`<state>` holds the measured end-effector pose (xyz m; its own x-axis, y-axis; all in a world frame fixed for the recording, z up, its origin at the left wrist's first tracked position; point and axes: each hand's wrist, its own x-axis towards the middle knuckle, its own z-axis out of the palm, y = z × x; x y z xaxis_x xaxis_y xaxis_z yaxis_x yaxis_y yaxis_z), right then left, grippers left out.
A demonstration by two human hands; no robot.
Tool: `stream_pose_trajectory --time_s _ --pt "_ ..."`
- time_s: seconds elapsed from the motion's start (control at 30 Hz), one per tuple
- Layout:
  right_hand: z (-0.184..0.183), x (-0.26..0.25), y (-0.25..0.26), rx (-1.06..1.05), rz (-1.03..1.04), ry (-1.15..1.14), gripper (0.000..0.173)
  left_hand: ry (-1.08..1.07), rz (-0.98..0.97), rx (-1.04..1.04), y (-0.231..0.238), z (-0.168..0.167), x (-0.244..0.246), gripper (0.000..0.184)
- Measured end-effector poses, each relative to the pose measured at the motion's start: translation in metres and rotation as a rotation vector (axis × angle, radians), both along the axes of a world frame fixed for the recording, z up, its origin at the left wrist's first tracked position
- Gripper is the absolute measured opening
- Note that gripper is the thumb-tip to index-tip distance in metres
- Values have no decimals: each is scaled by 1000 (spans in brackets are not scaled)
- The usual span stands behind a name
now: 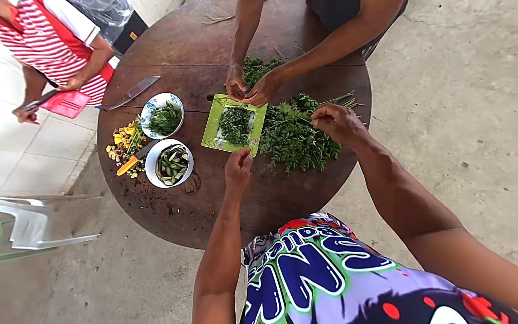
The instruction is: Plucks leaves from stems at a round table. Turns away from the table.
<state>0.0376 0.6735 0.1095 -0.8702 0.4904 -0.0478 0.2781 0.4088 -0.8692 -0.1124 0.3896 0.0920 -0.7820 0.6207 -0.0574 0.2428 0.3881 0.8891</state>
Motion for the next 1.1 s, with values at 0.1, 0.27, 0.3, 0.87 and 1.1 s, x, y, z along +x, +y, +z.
stream_pose_trajectory --time_s 0.1,0.27,0.3,0.87,1.1 --pt "18 -7 -24 -58 186 26 13 234 -229 176 26 38 -6 35" --pt "15 -16 -57 -14 295 88 11 -47 -462 103 52 58 3 48" --pt "12 -18 -60 4 300 98 12 -124 -418 104 52 52 6 46" --pt "-16 -39 -75 172 414 243 21 -560 -50 220 8 16 5 9" --pt "-9 -42 -61 168 439 232 20 -561 -50 208 3 20 -4 9"
